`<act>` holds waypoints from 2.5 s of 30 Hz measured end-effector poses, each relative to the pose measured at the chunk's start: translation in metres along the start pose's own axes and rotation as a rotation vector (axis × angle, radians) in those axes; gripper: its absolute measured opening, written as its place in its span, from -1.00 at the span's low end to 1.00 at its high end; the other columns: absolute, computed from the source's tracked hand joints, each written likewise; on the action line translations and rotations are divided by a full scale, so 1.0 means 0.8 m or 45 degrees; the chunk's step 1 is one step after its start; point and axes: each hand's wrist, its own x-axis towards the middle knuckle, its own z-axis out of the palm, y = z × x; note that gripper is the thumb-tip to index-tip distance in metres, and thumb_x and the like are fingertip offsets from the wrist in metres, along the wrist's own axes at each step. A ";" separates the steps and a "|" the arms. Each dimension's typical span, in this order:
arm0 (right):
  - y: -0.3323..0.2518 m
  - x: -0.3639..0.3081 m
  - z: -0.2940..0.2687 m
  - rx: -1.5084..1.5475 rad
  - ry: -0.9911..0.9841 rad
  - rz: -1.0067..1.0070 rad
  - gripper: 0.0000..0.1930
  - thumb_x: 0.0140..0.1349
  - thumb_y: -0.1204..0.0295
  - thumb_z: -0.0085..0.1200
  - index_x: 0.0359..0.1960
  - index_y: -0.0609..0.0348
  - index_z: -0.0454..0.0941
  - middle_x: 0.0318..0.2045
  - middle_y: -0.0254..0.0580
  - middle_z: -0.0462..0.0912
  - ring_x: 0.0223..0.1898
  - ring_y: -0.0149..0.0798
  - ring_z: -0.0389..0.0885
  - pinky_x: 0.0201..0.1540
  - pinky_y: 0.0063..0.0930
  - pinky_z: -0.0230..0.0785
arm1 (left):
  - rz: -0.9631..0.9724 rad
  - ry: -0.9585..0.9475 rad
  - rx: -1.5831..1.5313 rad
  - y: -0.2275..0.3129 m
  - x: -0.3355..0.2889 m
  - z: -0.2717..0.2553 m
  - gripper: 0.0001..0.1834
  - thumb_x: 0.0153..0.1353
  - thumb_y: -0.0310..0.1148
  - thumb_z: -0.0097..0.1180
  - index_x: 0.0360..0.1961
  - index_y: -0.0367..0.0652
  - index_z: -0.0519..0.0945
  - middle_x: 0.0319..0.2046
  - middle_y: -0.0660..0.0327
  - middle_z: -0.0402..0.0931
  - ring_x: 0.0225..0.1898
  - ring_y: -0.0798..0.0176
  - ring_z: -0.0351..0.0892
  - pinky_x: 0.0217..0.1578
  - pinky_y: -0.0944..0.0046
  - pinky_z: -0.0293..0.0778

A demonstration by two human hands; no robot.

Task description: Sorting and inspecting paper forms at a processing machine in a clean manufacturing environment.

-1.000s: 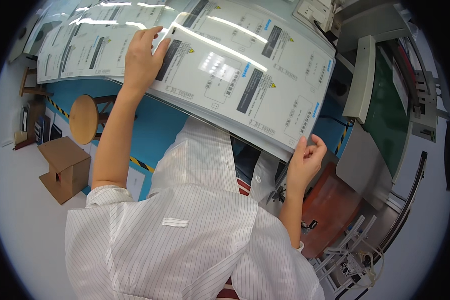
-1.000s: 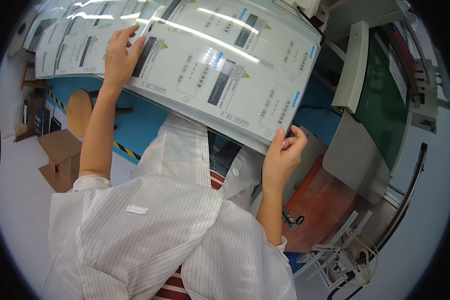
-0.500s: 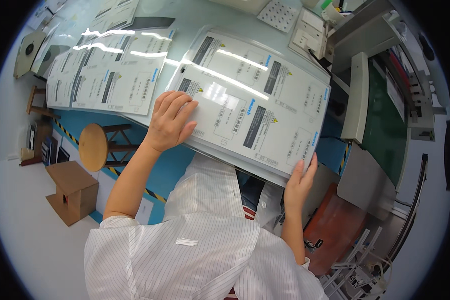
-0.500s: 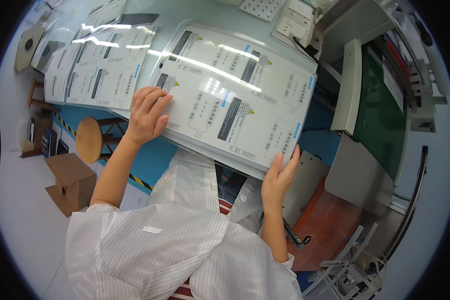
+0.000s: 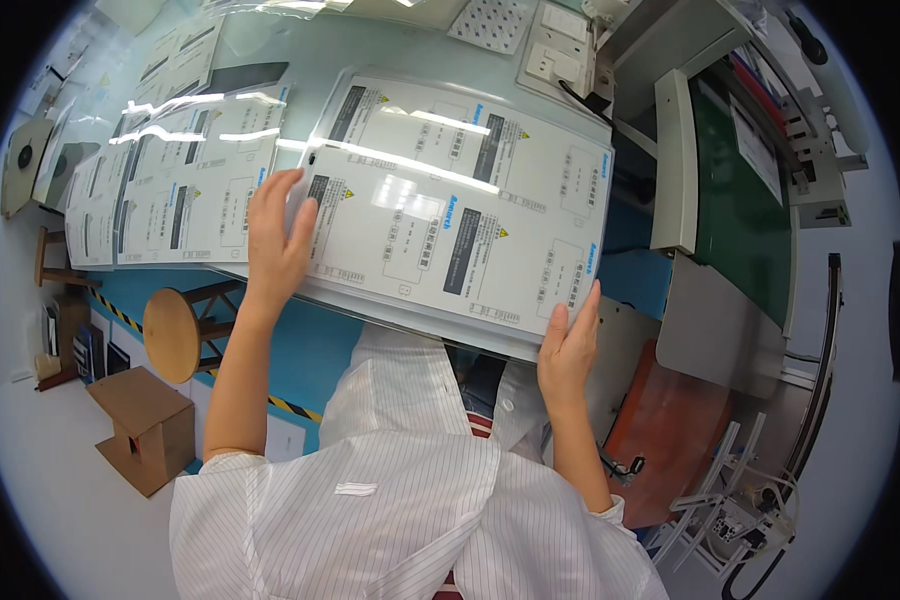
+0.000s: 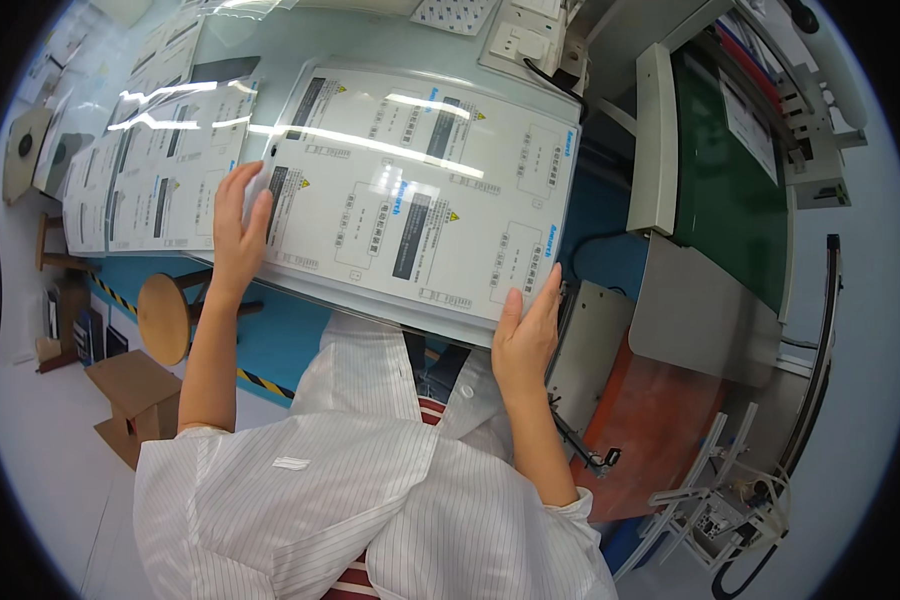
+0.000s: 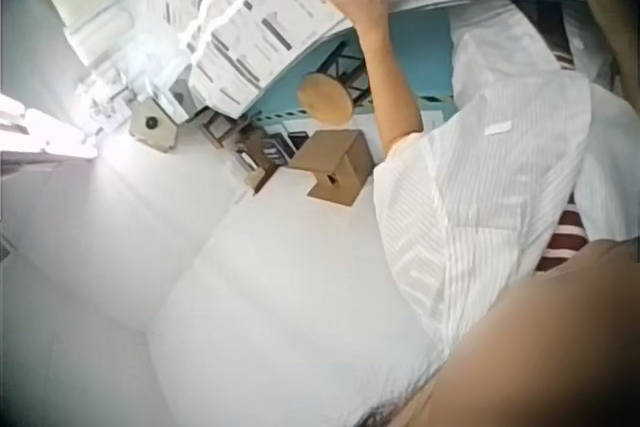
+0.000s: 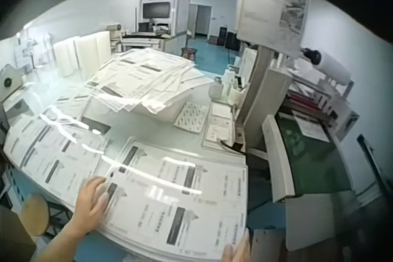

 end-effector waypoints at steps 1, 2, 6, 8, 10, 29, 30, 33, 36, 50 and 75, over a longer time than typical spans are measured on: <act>-0.001 0.000 -0.001 -0.010 -0.020 -0.007 -0.44 0.43 0.30 -0.23 0.34 0.41 0.01 0.16 0.29 0.35 0.17 0.11 0.38 0.20 -0.21 0.21 | -0.155 0.057 -0.037 -0.011 0.004 0.001 -0.62 0.29 -0.35 -0.02 0.09 -0.31 0.44 0.09 -0.02 0.38 0.12 -0.04 0.35 0.18 0.11 0.22; -0.003 0.001 -0.001 0.003 -0.026 -0.011 -0.44 0.43 0.30 -0.23 0.34 0.41 0.01 0.16 0.29 0.35 0.17 0.11 0.38 0.20 -0.21 0.21 | -0.284 0.058 -0.104 -0.028 0.004 0.004 -0.60 0.32 -0.34 -0.04 0.13 -0.31 0.41 0.10 -0.01 0.37 0.10 0.03 0.37 0.15 0.16 0.27; -0.007 0.001 0.003 0.063 -0.026 0.045 -0.43 0.43 0.30 -0.23 0.35 0.41 0.00 0.21 0.30 0.29 0.21 0.12 0.34 0.24 -0.21 0.17 | -0.505 -0.014 -0.317 -0.039 0.013 0.005 -0.60 0.32 -0.35 -0.05 0.13 -0.32 0.42 0.10 0.03 0.37 0.03 0.14 0.42 0.07 0.25 0.33; -0.007 0.001 0.006 0.059 -0.005 0.065 -0.43 0.43 0.30 -0.21 0.35 0.41 0.00 0.23 0.30 0.27 0.22 0.12 0.34 0.23 -0.22 0.17 | -0.418 -0.041 -0.289 -0.037 0.018 0.006 -0.63 0.32 -0.39 -0.06 0.11 -0.32 0.44 0.07 0.08 0.39 -0.06 0.23 0.44 -0.03 0.32 0.37; -0.004 -0.001 0.008 0.059 0.015 0.037 -0.43 0.43 0.31 -0.20 0.35 0.41 0.00 0.23 0.30 0.27 0.21 0.13 0.34 0.23 -0.23 0.18 | -0.428 -0.011 -0.297 -0.035 0.021 0.008 -0.65 0.32 -0.41 -0.07 0.09 -0.31 0.46 0.06 0.10 0.40 -0.09 0.24 0.44 -0.05 0.33 0.38; 0.006 -0.008 0.016 0.263 0.021 -0.012 -0.46 0.45 0.33 -0.20 0.36 0.34 0.02 0.20 0.23 0.35 0.14 -0.02 0.43 0.17 -0.32 0.23 | -0.615 0.859 -1.038 -0.033 -0.022 0.001 -0.57 0.47 -0.17 -0.30 -0.21 -0.30 0.53 -0.24 0.16 0.49 -0.20 0.33 0.46 -0.05 0.33 0.40; 0.007 -0.008 0.017 0.245 0.056 -0.028 -0.46 0.45 0.33 -0.20 0.36 0.35 0.03 0.21 0.24 0.34 0.15 -0.01 0.43 0.17 -0.31 0.24 | -0.624 0.896 -1.004 -0.031 -0.022 0.001 -0.56 0.47 -0.16 -0.30 -0.26 -0.29 0.53 -0.29 0.18 0.49 -0.24 0.34 0.45 -0.09 0.34 0.41; 0.005 -0.010 0.019 0.236 0.071 -0.043 -0.46 0.45 0.33 -0.21 0.36 0.37 0.03 0.22 0.27 0.32 0.17 0.02 0.41 0.17 -0.30 0.25 | -0.615 0.935 -0.975 -0.033 -0.018 0.008 -0.56 0.47 -0.16 -0.30 -0.28 -0.27 0.53 -0.33 0.22 0.48 -0.29 0.37 0.43 -0.14 0.35 0.42; 0.013 -0.011 0.020 0.187 0.094 -0.068 -0.46 0.46 0.33 -0.22 0.36 0.38 0.03 0.23 0.28 0.30 0.17 0.05 0.41 0.16 -0.29 0.28 | -0.596 0.955 -0.861 -0.029 -0.015 0.016 -0.59 0.47 -0.18 -0.27 -0.31 -0.26 0.53 -0.37 0.27 0.48 -0.31 0.40 0.42 -0.18 0.38 0.40; 0.025 -0.007 0.005 0.309 -0.124 -0.031 -0.45 0.44 0.38 -0.19 0.37 0.34 -0.01 0.24 0.26 0.28 0.23 0.00 0.34 0.21 -0.34 0.21 | -0.351 0.489 0.021 -0.025 -0.029 0.009 -0.79 0.17 -0.39 0.06 -0.19 -0.23 0.52 -0.17 0.02 0.48 -0.05 -0.08 0.41 0.02 0.06 0.32; 0.286 0.194 -0.215 2.063 0.933 0.554 -0.35 0.36 0.42 -0.20 0.37 0.42 -0.18 0.41 0.08 -0.07 0.42 0.04 -0.05 0.43 -0.15 -0.08 | -0.244 0.065 0.486 -0.025 -0.004 0.034 -0.62 0.29 -0.38 -0.05 0.09 -0.34 0.43 0.05 -0.07 0.37 0.10 -0.12 0.30 0.14 0.03 0.23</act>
